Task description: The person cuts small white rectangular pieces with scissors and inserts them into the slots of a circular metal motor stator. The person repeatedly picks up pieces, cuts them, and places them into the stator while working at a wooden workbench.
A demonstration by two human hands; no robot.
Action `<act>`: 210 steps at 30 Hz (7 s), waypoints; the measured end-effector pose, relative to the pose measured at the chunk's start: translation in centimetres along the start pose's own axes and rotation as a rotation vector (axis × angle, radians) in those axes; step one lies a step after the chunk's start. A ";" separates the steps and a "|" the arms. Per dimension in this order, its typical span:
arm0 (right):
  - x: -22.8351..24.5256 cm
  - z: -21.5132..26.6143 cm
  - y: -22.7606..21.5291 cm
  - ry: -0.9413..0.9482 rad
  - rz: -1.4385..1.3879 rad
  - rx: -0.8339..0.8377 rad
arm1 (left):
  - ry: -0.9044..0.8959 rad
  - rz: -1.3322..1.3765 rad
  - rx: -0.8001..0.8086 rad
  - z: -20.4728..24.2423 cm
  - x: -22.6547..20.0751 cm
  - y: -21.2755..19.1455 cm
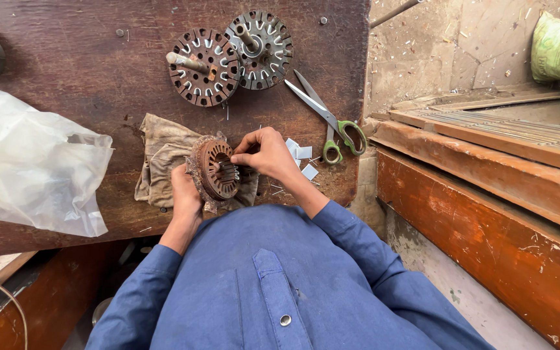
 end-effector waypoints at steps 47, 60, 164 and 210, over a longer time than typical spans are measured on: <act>6.9 7.7 -1.2 -0.250 0.042 -0.214 | 0.231 -0.407 0.090 -1.6 -1.5 2.4; 7.3 7.8 -1.1 -0.256 0.080 -0.229 | 0.073 -0.085 0.184 -2.9 0.8 1.7; 30.3 29.0 0.3 -1.193 1.338 -0.466 | 0.999 0.691 0.678 24.1 -19.7 3.2; 32.3 24.8 1.1 -0.639 0.650 -0.071 | 0.853 0.875 0.652 21.1 -21.9 1.5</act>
Point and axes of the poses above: each hand's wrist, its own z-axis away from the middle knuckle, its own y-axis out of the palm, x = y × z, the point moved 4 cm from there along -z, towards the middle knuckle, and after that the axes turned 5 degrees about z, right-handed, at the moved point
